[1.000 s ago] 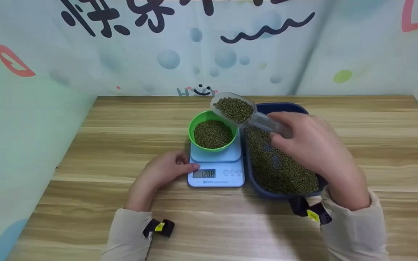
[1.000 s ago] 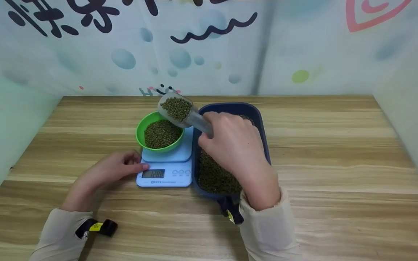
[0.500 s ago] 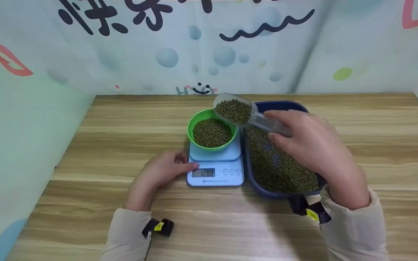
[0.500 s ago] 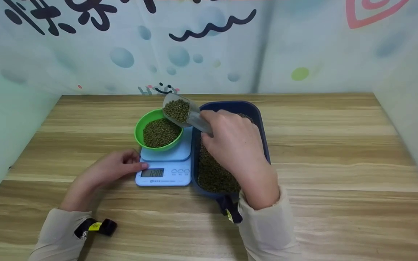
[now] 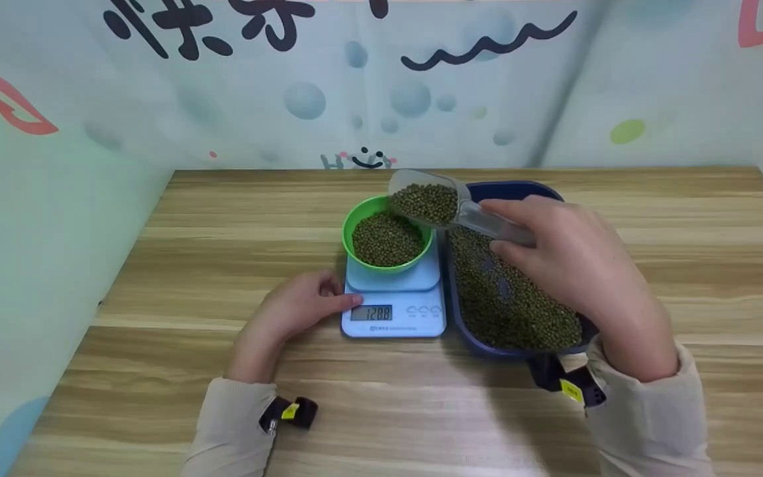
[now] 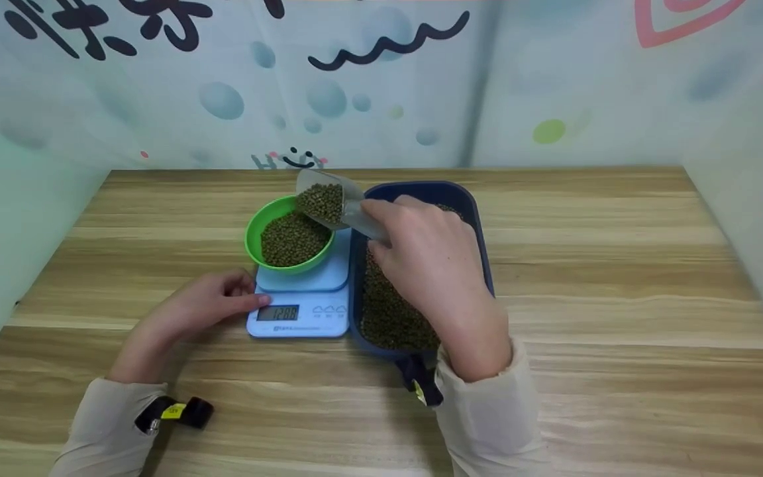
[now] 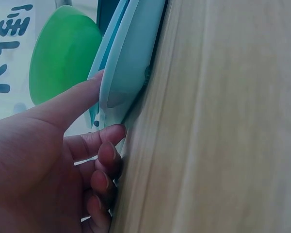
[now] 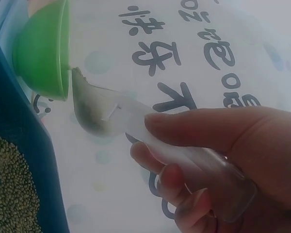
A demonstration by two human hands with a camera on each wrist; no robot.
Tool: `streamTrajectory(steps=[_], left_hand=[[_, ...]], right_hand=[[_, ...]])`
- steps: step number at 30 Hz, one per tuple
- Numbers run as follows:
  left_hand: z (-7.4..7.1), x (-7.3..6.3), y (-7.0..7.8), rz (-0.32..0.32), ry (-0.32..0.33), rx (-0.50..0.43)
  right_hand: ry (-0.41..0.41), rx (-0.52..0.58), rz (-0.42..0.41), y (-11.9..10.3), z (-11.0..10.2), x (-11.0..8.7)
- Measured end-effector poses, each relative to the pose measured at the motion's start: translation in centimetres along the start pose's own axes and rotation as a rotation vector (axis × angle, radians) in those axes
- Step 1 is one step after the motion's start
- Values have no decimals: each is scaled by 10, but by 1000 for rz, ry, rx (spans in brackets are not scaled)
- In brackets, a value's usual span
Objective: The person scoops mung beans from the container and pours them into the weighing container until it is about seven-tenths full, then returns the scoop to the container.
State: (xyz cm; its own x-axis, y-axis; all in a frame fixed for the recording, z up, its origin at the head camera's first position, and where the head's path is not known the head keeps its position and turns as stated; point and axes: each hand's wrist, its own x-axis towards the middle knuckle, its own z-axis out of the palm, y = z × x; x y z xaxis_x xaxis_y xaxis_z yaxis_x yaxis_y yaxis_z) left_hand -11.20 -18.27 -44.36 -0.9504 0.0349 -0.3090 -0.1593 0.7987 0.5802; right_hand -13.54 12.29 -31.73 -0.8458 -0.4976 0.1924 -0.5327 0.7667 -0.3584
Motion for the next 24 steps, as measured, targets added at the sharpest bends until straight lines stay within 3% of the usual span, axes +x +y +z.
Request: streamTrajectory(steps=[24], left_hand=[[1, 0, -1, -20, -10, -13]], right_hand=[[68, -56, -50, -2, 5, -1]])
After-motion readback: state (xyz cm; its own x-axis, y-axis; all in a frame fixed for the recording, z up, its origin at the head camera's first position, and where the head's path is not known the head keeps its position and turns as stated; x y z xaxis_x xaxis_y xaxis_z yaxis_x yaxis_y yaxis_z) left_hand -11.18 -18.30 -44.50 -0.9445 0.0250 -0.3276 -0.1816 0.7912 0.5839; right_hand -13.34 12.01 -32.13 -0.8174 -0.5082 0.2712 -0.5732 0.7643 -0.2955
